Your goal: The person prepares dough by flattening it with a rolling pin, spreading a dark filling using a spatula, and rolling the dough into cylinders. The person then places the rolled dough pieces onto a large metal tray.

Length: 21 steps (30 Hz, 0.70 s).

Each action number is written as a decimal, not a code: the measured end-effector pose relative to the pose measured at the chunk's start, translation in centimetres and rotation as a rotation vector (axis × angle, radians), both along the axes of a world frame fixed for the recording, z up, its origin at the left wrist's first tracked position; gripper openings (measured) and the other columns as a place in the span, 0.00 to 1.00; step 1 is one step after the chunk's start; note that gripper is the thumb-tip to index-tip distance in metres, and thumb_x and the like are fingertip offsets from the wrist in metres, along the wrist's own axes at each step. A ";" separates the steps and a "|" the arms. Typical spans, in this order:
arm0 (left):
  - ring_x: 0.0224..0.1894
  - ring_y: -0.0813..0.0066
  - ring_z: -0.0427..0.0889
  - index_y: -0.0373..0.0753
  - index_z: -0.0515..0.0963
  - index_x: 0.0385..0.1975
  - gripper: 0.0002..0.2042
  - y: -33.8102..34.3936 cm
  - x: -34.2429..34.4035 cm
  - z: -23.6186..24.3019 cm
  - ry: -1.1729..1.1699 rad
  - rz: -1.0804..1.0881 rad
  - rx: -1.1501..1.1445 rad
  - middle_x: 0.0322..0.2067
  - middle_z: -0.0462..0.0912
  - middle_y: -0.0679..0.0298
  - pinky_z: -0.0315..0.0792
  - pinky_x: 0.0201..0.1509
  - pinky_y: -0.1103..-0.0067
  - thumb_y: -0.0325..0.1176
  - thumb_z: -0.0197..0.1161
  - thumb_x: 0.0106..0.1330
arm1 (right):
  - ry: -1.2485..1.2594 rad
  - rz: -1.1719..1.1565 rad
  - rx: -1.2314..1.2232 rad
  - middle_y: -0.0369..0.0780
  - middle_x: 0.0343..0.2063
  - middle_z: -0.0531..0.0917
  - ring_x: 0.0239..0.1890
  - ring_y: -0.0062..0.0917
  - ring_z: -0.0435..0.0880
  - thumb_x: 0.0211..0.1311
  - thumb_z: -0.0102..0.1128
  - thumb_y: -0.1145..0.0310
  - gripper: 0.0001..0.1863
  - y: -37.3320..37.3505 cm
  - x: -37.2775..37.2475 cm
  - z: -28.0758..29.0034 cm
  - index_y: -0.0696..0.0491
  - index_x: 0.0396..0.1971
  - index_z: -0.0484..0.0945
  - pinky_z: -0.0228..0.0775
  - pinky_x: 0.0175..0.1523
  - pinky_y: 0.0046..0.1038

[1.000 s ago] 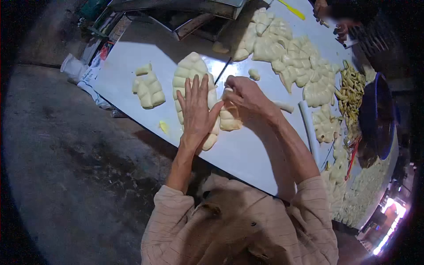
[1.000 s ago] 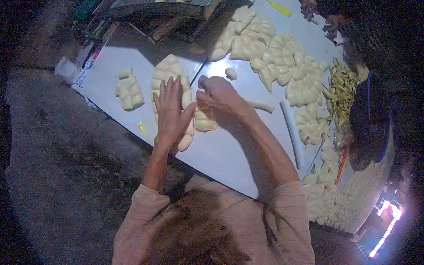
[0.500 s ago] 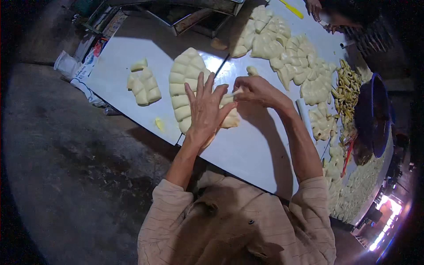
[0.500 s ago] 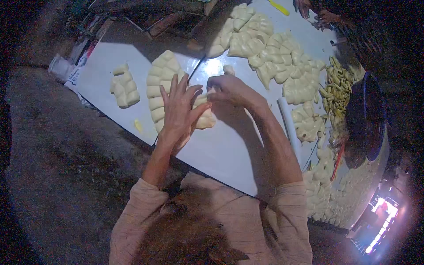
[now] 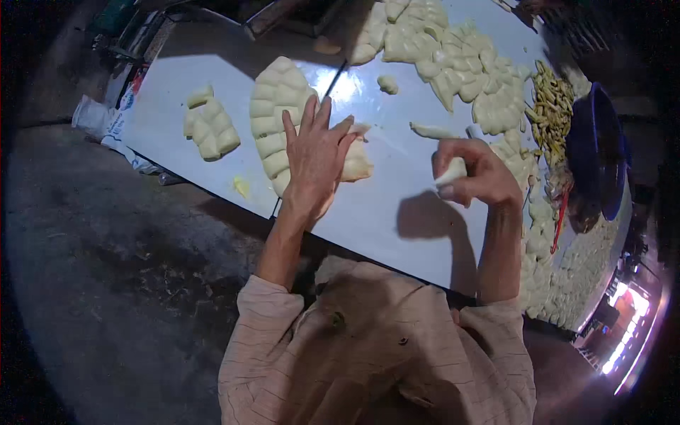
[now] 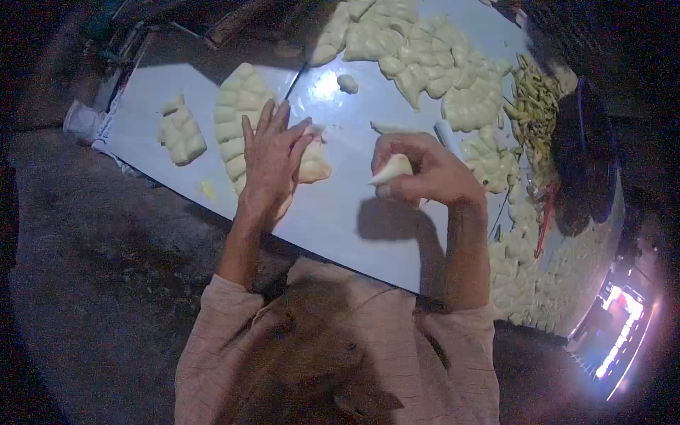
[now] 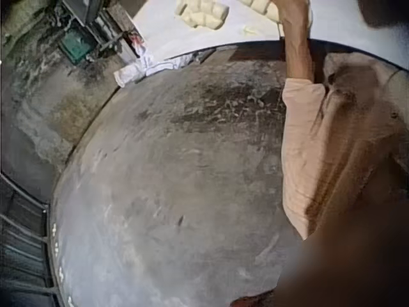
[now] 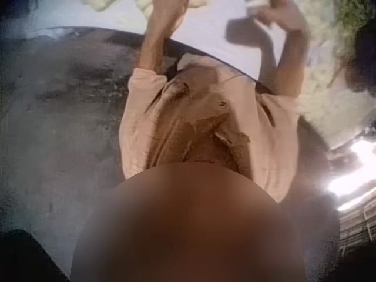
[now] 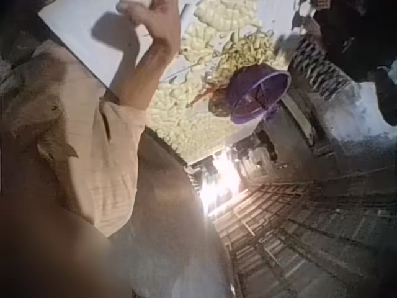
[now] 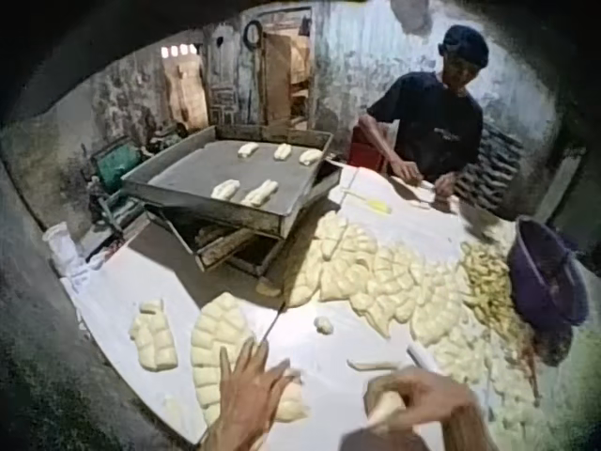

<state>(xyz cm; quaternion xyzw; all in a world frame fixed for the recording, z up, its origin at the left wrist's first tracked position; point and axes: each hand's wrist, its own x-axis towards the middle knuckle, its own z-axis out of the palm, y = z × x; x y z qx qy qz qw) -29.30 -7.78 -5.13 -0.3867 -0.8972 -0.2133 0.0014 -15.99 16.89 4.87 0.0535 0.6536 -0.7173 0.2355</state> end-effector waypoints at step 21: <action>0.65 0.57 0.73 0.44 0.77 0.59 0.21 0.3 8.2 0.9 -0.230 -0.543 0.099 0.62 0.75 0.57 0.52 0.71 0.46 0.37 0.65 0.67 | 0.044 -0.382 0.760 0.43 0.51 0.79 0.52 0.42 0.78 0.66 0.60 0.61 0.16 -8.1 11.6 -4.7 0.53 0.50 0.81 0.71 0.55 0.42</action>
